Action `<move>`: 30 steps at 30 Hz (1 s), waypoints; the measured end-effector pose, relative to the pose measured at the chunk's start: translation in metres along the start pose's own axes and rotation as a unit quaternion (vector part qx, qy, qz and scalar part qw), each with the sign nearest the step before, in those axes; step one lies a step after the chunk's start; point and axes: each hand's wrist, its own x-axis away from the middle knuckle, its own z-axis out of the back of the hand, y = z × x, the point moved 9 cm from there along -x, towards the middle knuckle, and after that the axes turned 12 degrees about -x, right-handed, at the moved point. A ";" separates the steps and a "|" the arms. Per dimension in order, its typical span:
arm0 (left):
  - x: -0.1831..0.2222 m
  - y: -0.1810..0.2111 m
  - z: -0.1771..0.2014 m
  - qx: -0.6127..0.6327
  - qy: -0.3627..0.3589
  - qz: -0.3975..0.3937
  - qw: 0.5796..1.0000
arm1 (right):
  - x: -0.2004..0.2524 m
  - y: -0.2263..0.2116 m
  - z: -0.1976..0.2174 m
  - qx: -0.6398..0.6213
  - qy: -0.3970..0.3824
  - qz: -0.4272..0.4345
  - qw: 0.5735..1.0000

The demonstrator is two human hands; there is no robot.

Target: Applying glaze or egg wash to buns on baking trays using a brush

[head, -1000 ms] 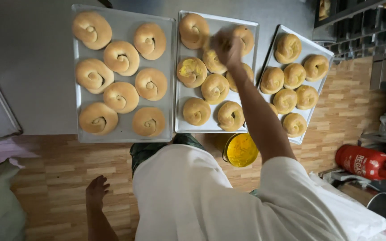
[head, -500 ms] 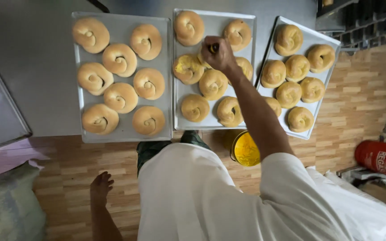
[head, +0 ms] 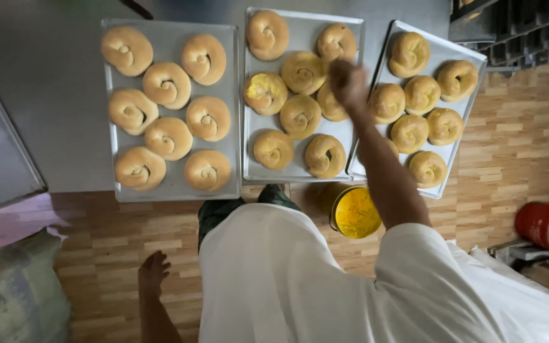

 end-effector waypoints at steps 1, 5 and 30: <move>0.003 -0.002 -0.002 0.002 -0.010 0.017 1.000 | 0.007 -0.020 -0.016 -0.044 -0.001 -0.003 0.999; -0.010 -0.012 -0.010 -0.044 -0.028 0.009 0.999 | 0.043 0.050 -0.078 0.236 -0.001 -0.002 0.972; -0.005 0.024 0.002 -0.048 0.008 0.010 0.999 | -0.064 -0.023 -0.044 -0.032 -0.230 -0.074 0.970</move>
